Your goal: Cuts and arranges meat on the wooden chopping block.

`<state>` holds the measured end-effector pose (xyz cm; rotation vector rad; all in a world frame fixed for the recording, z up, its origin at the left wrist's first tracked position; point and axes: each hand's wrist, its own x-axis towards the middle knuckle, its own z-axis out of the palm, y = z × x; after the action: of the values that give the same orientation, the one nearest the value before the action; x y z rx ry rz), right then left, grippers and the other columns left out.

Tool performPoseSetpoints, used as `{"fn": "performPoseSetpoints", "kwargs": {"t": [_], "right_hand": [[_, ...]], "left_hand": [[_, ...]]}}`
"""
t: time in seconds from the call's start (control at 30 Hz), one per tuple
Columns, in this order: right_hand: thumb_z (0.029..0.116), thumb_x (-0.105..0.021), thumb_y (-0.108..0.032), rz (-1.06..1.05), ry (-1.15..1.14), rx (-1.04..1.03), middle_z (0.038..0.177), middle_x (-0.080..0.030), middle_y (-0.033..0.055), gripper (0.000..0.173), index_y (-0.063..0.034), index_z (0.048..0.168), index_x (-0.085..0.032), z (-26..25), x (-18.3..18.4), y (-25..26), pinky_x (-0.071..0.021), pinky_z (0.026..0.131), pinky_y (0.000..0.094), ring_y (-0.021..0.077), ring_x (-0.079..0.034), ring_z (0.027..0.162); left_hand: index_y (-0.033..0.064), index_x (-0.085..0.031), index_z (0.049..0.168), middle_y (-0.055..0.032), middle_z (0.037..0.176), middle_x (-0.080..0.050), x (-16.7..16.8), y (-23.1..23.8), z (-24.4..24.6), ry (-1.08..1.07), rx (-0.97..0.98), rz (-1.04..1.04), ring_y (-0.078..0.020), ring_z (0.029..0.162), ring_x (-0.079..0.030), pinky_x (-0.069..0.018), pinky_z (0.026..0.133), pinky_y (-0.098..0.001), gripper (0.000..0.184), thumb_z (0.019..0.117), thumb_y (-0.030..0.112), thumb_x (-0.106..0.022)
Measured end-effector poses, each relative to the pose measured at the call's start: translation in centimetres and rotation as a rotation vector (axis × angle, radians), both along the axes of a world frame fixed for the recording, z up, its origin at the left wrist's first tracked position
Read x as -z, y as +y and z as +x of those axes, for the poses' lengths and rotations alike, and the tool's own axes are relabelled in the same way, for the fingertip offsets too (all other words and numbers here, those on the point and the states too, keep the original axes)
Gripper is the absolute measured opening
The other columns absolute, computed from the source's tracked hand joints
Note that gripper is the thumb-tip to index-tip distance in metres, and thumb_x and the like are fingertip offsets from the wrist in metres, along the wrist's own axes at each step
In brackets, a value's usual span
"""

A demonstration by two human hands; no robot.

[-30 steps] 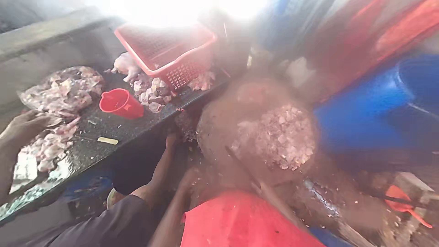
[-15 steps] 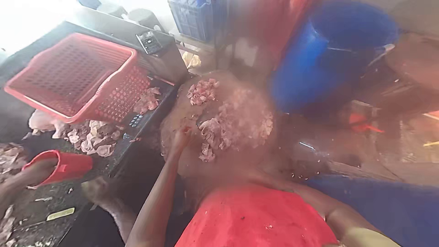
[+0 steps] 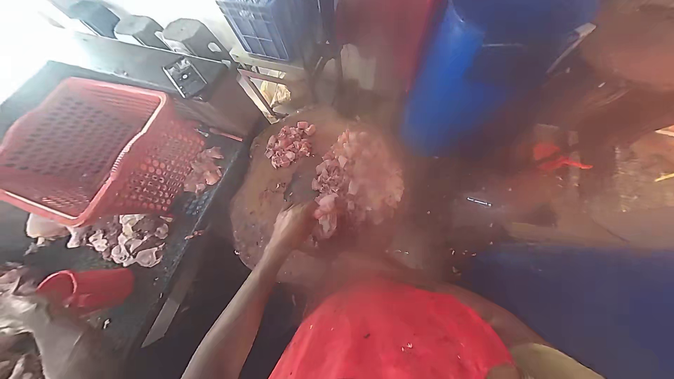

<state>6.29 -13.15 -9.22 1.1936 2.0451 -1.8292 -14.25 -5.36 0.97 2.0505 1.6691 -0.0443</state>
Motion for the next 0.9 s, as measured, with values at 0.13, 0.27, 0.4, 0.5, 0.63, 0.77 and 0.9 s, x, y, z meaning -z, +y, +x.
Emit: {"fn": "performPoseSetpoints", "kwargs": {"t": [0.13, 0.27, 0.4, 0.5, 0.63, 0.77, 0.9], "right_hand": [[0.1094, -0.043, -0.039, 0.078, -0.085, 0.361, 0.109, -0.068, 0.0235, 0.048, 0.0016, 0.13, -0.06, 1.7, -0.8, 0.2, -0.0517, 0.094, 0.0564, 0.0358, -0.067, 0.101], [0.1095, -0.043, -0.04, 0.161, -0.15, 0.397, 0.115, -0.067, 0.0245, 0.052, 0.0019, 0.139, -0.053, 3.6, 0.5, -0.1, -0.052, 0.097, 0.0551, 0.0359, -0.067, 0.106], [0.1083, -0.046, -0.045, 0.073, -0.142, 0.313, 0.123, -0.066, 0.023, 0.057, -0.0024, 0.145, -0.05, 4.6, 1.4, -0.9, -0.0505, 0.102, 0.0546, 0.0336, -0.066, 0.113], [0.1075, -0.046, -0.047, 0.125, -0.189, 0.327, 0.107, -0.067, 0.0199, 0.053, -0.0021, 0.133, -0.059, 3.5, 0.6, -0.4, -0.0531, 0.092, 0.0538, 0.0311, -0.067, 0.098], [0.1086, -0.041, -0.043, 0.23, -0.067, 0.271, 0.086, -0.062, 0.0113, 0.05, 0.0005, 0.123, -0.061, 0.5, -4.4, 1.3, -0.054, 0.075, 0.0439, 0.0216, -0.061, 0.075], [0.1052, -0.031, -0.063, 0.287, 0.478, 0.316, 0.07, -0.047, -0.0131, 0.059, -0.0107, 0.106, -0.059, -4.0, -13.1, 1.5, -0.0424, 0.051, 0.0197, -0.0022, -0.044, 0.056], [0.0963, -0.027, -0.079, 0.473, 0.8, 0.232, 0.073, -0.052, -0.0105, 0.07, -0.0178, 0.101, -0.06, -7.8, -15.1, -0.1, -0.0475, 0.059, 0.0205, -0.0018, -0.052, 0.065]], "left_hand": [[0.0096, -0.062, 0.134, -0.0039, 0.082, -0.071, -2.5, -4.3, -5.4, -0.618, -0.466, -0.131, -0.0145, 0.067, -0.067, -0.0572, 0.063, -0.0327, 0.039, 0.1084, 0.035, -0.049], [0.0102, -0.059, 0.129, -0.0007, 0.073, -0.067, 1.9, -11.1, -8.8, -1.145, -0.77, -0.407, -0.0115, 0.06, -0.065, -0.0584, 0.058, -0.0287, 0.032, 0.1067, 0.03, -0.048], [0.006, -0.059, 0.11, 0.001, 0.071, -0.06, 9.3, -16.3, -7.6, -1.281, -1.101, -0.428, -0.0092, 0.06, -0.059, -0.0535, 0.058, -0.027, 0.021, 0.1075, 0.022, -0.046], [0.0035, -0.056, 0.114, -0.0014, 0.073, -0.059, 12.4, -18.0, -6.6, -1.242, -1.319, -0.389, -0.011, 0.059, -0.057, -0.0523, 0.055, -0.0283, 0.02, 0.1066, 0.021, -0.048], [0.0022, -0.054, 0.123, -0.0015, 0.075, -0.061, 11.8, -19.2, -5.6, -1.243, -1.271, -0.369, -0.0102, 0.06, -0.059, -0.0523, 0.056, -0.0275, 0.026, 0.1057, 0.021, -0.051], [0.0022, -0.053, 0.126, -0.0017, 0.075, -0.061, 11.4, -19.5, -5.6, -1.271, -1.252, -0.381, -0.0103, 0.06, -0.059, -0.0526, 0.057, -0.0273, 0.026, 0.1059, 0.02, -0.051], [0.0026, -0.051, 0.125, -0.0024, 0.075, -0.061, 11.6, -19.3, -5.7, -1.291, -1.249, -0.42, -0.0115, 0.059, -0.06, -0.0534, 0.057, -0.0282, 0.026, 0.1059, 0.019, -0.05]]}}
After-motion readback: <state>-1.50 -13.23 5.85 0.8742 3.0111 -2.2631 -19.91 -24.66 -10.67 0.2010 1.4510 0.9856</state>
